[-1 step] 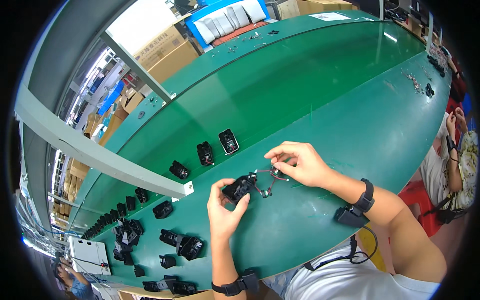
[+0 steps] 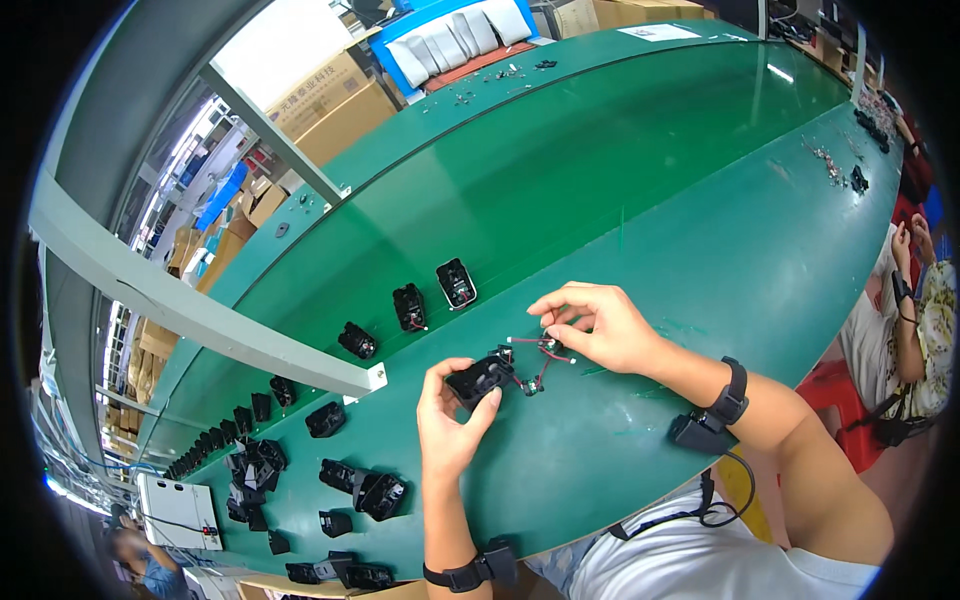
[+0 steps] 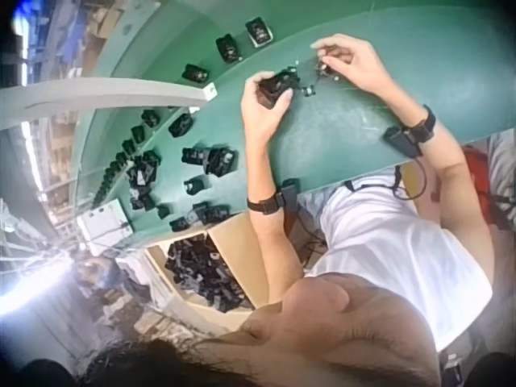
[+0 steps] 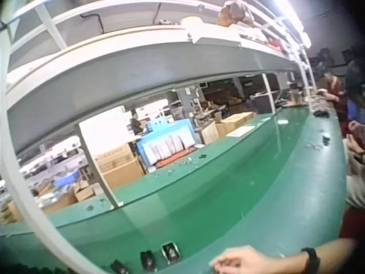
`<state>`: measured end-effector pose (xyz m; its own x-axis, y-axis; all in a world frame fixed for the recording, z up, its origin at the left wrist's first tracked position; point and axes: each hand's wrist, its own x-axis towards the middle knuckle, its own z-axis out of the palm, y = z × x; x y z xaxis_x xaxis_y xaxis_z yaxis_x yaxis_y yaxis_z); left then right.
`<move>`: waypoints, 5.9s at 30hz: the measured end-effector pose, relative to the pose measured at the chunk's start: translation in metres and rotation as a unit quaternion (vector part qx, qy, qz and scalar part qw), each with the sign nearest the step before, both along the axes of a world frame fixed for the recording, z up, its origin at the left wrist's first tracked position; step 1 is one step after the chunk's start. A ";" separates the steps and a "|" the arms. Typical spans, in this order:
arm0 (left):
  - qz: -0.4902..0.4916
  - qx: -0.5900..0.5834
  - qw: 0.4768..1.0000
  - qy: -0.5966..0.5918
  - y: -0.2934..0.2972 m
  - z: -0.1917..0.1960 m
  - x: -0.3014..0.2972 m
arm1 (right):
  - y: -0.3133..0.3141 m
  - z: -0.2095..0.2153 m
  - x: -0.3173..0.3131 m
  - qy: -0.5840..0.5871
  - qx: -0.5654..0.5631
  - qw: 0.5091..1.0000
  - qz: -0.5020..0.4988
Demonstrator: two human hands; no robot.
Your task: The person assembles small black electronic devices at a green workbench. They pick up a device, insert a small component, and place the finished unit on the table. The process is repeated for multiple units throughout the clip.
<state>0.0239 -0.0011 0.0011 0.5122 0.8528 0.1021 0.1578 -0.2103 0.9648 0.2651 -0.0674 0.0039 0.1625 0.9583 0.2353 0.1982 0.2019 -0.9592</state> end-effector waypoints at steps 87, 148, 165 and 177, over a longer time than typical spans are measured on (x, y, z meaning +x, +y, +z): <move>-0.099 -0.252 0.946 -0.179 -0.011 -0.002 0.019 | -0.022 0.013 -0.029 -0.113 0.118 0.982 0.091; 0.446 0.306 0.797 0.270 -0.107 -0.010 -0.132 | 0.163 0.011 -0.027 -0.589 0.086 0.798 0.092; 0.447 0.233 0.830 0.239 -0.092 -0.029 -0.119 | 0.025 0.020 -0.041 -0.456 0.072 0.840 0.286; 0.369 0.245 0.858 0.262 -0.070 -0.007 -0.109 | 0.012 0.016 -0.028 -0.404 0.037 0.897 0.174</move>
